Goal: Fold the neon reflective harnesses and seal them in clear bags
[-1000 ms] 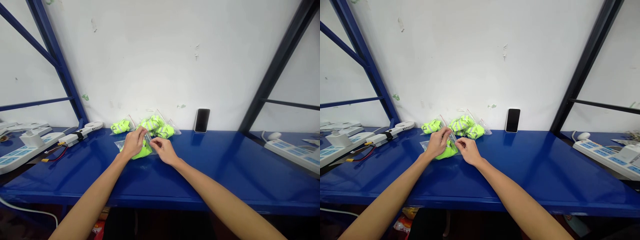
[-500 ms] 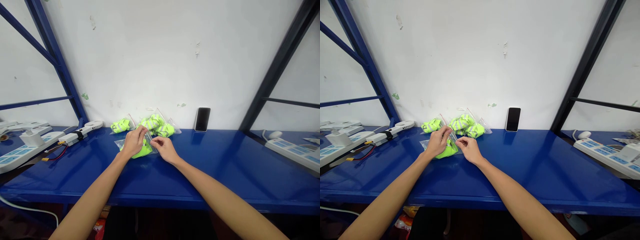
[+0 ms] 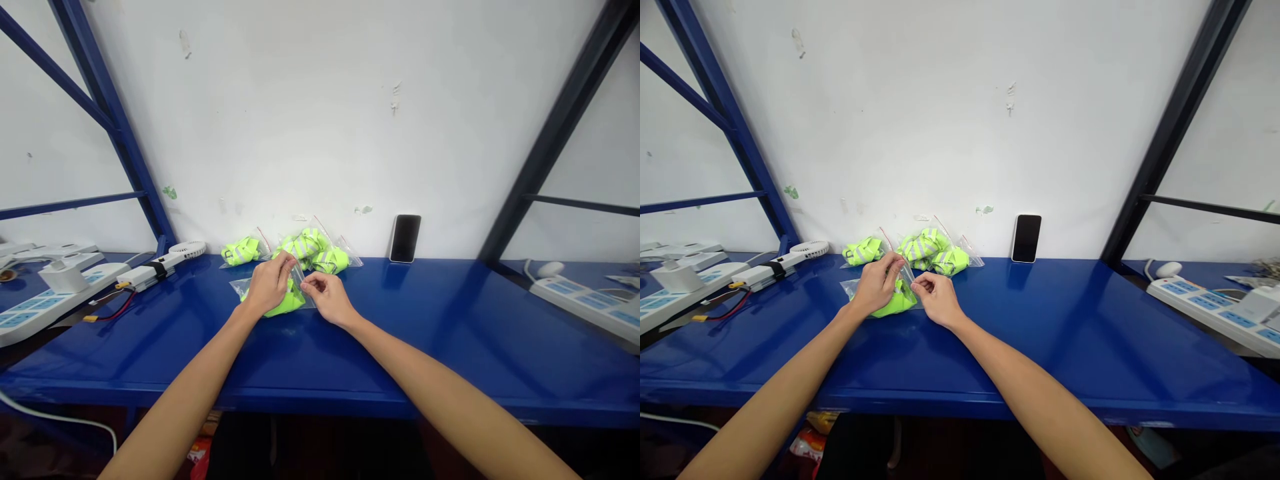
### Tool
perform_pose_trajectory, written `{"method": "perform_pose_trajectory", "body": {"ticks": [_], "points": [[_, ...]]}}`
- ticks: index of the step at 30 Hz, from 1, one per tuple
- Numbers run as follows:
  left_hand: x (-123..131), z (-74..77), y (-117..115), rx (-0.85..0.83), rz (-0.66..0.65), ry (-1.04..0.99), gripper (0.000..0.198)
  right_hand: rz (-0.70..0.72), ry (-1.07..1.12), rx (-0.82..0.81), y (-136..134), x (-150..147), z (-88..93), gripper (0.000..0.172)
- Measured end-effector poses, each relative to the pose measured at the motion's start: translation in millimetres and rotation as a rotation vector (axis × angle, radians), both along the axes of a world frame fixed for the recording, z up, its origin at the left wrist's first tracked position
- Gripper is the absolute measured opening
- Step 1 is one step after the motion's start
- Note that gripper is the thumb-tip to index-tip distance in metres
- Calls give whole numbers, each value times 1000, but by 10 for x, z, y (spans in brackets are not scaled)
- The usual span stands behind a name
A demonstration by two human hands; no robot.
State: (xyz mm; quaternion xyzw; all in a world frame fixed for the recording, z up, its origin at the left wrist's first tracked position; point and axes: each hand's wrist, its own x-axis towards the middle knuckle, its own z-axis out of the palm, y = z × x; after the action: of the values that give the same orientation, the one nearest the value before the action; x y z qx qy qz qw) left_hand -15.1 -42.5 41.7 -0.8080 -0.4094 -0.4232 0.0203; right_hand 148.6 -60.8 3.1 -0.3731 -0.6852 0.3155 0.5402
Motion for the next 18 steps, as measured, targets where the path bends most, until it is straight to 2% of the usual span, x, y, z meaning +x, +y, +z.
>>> {"method": "perform_pose_trajectory", "body": {"ticks": [7,18], "points": [[-6,23,-27,-14,-27,-45,26,94,73,-72,-12,31,12,20],[-3,3,-31,-3,-21,-6,26,68,23,-11,-30,40,8,19]]}}
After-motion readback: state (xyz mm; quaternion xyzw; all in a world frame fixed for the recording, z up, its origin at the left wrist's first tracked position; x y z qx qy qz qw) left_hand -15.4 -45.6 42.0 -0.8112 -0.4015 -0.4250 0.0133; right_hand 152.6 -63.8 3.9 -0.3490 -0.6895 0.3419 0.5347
